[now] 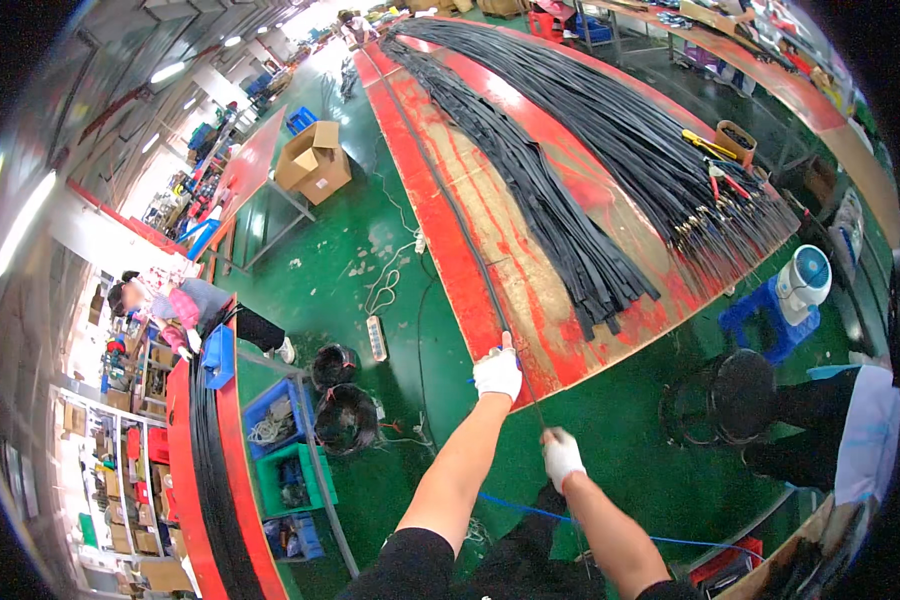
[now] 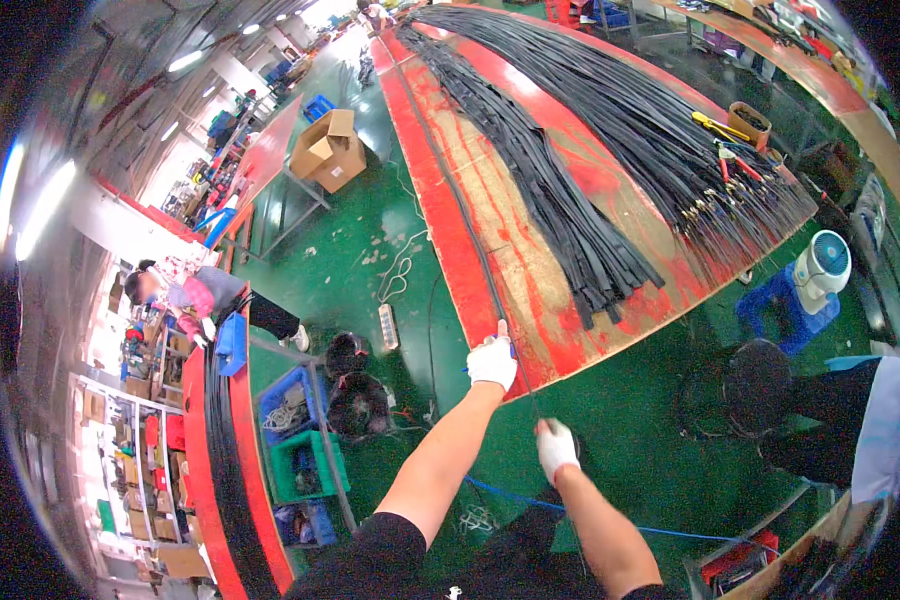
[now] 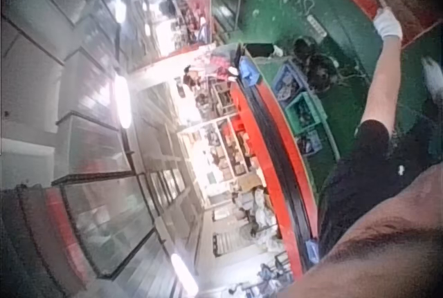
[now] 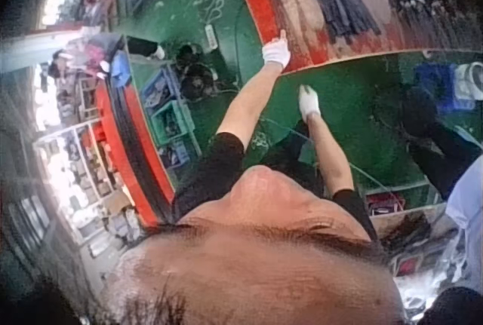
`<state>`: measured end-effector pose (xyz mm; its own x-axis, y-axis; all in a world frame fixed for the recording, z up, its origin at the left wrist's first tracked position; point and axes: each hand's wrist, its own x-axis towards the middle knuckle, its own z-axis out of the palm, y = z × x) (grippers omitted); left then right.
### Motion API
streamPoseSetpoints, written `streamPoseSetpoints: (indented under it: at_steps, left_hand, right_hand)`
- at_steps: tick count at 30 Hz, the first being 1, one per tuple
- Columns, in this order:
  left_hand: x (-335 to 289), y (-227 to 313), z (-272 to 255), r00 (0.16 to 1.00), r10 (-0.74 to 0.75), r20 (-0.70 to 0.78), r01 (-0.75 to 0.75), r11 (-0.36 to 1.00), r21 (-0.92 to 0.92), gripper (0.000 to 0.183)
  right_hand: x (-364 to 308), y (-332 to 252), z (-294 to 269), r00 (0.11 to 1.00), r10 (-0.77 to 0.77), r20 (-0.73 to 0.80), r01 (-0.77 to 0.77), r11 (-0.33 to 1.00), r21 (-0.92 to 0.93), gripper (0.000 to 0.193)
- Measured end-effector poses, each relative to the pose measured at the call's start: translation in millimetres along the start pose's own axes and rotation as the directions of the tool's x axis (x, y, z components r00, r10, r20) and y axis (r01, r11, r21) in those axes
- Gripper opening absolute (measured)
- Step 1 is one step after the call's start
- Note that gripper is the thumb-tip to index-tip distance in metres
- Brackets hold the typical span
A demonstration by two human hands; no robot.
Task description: Assembling and sorting long black cables on a factory floor workbench.
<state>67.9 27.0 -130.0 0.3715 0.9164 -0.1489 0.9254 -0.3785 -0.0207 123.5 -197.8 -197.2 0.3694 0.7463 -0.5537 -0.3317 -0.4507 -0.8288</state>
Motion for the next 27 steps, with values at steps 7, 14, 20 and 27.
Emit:
streamPoseSetpoints:
  at_steps: [7, 14, 20, 27]
  left_hand:
    - [-10, 8, 9, 1.0, 0.029, -0.011, -0.029, 1.0, -0.007, 0.077]
    - [-11, 24, -1, 1.0, 0.001, 0.011, 0.0, 0.996, -0.09, 0.078]
    - [-12, 26, 3, 0.998, 0.033, -0.058, -0.032, 0.999, 0.015, 0.08]
    - [-13, 15, 15, 0.99, 0.053, -0.129, -0.042, 0.995, 0.09, 0.064]
  right_hand:
    - [-202, 85, -127, 0.997, 0.072, -0.02, -0.074, 0.97, -0.232, 0.033]
    - [-91, -14, -109, 0.938, 0.169, 0.302, -0.198, 0.978, 0.069, 0.034]
    - [27, -60, -3, 1.0, 0.023, -0.011, -0.023, 0.999, -0.037, 0.038]
    - [-83, 45, -39, 0.996, 0.066, -0.056, -0.058, 0.99, 0.131, 0.036]
